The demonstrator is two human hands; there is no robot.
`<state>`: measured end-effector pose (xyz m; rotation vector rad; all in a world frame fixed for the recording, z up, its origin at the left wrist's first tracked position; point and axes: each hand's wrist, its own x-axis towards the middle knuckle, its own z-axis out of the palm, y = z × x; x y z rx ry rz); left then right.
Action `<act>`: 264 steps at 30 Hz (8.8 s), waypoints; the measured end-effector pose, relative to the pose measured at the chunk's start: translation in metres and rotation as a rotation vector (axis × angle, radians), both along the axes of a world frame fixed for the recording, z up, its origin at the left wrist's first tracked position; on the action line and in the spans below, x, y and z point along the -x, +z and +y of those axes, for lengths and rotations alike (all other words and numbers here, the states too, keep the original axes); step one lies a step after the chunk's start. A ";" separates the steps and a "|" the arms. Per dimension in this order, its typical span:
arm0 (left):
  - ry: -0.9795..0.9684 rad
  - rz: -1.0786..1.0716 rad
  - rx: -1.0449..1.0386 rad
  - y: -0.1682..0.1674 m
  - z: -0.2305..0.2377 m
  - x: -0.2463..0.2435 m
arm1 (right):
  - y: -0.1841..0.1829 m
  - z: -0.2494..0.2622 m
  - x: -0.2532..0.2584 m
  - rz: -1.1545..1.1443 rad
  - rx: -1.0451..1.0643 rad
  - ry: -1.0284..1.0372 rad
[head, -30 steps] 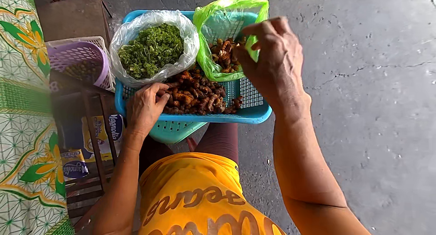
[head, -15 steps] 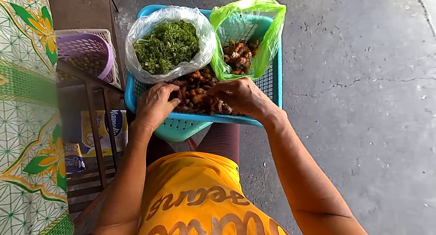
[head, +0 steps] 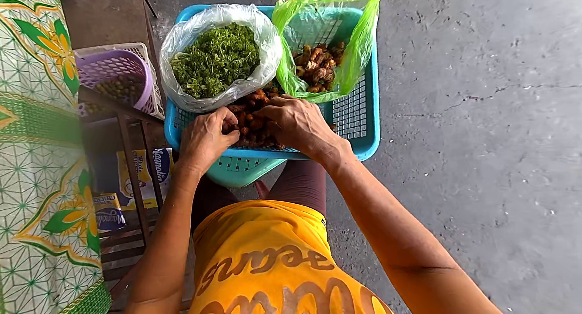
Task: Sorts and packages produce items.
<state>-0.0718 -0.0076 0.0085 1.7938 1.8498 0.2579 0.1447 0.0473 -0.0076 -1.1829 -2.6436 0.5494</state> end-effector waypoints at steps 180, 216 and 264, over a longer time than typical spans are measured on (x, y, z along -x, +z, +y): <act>0.154 -1.169 0.240 0.011 0.013 0.004 | 0.036 -0.010 -0.019 0.350 0.071 -0.160; 0.192 -0.992 -0.024 0.000 0.008 -0.001 | 0.003 -0.032 -0.045 0.996 0.421 -0.124; -0.217 0.268 0.121 0.001 0.038 -0.036 | 0.004 -0.035 -0.046 0.838 0.574 -0.351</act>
